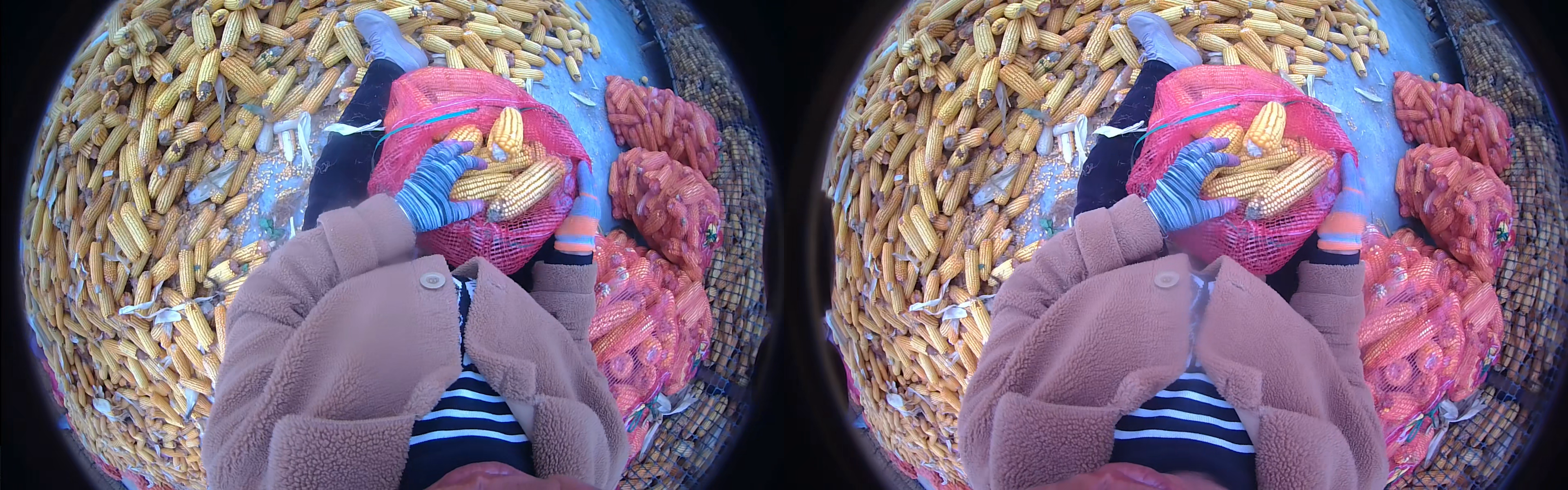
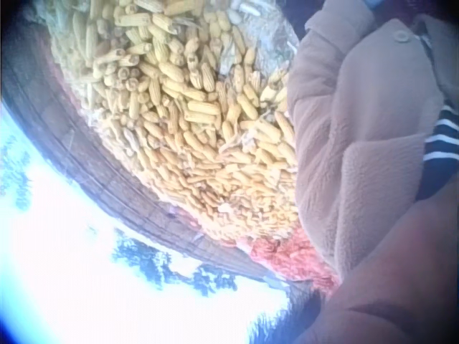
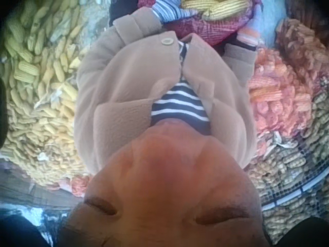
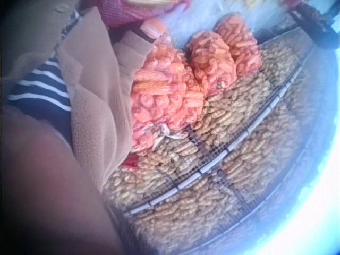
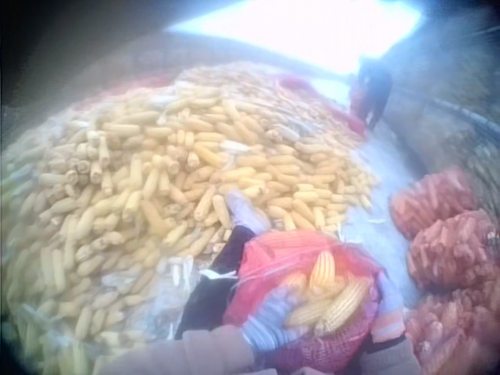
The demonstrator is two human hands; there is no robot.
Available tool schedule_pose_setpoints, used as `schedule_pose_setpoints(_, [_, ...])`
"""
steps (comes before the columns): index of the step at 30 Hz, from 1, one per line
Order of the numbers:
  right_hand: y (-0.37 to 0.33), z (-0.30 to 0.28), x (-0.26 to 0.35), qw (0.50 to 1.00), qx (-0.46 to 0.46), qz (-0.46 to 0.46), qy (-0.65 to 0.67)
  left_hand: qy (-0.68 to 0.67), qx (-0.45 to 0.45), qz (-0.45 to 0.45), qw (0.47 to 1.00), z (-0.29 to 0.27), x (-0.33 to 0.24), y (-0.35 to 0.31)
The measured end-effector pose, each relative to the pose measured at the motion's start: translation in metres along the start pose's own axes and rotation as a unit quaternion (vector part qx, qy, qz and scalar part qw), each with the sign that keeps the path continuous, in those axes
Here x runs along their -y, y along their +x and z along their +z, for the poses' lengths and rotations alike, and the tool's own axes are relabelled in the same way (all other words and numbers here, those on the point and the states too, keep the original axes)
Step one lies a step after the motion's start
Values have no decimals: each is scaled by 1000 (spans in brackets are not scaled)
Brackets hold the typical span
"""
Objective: The person sits on the ground and repeatedly picks up dried corn cobs from a large pile, placing them into a red mesh bag. They continue filling the bag with corn cobs throughout the clip.
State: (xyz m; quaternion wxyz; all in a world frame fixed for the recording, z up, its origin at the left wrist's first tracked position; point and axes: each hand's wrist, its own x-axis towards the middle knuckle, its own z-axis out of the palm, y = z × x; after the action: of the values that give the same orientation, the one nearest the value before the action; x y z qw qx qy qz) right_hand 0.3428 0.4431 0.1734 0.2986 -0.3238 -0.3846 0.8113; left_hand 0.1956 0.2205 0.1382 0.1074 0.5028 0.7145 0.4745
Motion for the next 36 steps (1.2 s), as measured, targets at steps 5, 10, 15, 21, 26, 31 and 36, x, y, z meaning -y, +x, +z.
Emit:
schedule_pose_setpoints(5, [6,-10,-6,999,-38,-12,-19,28,-8,-68,997,-10,14,-9])
schedule_pose_setpoints(10, [3,-19,13,997,-47,-44,33,340,-189,-97,916,-64,35,-10])
schedule_pose_setpoints(15, [6,-16,11,998,-5,-36,53,99,-168,-206,959,-80,46,-6])
schedule_pose_setpoints(21, [8,-5,-4,997,-55,-47,-17,57,-91,-277,955,-41,44,32])
schedule_pose_setpoints(26, [4,-2,1,998,-30,-58,-13,96,-19,-296,950,-50,57,62])
schedule_pose_setpoints(31, [12,-2,2,1000,6,-11,2,-216,-357,-189,889,-87,54,110])
schedule_pose_setpoints(36, [32,-7,3,996,16,-77,-47,-476,-350,-193,783,-125,68,109])
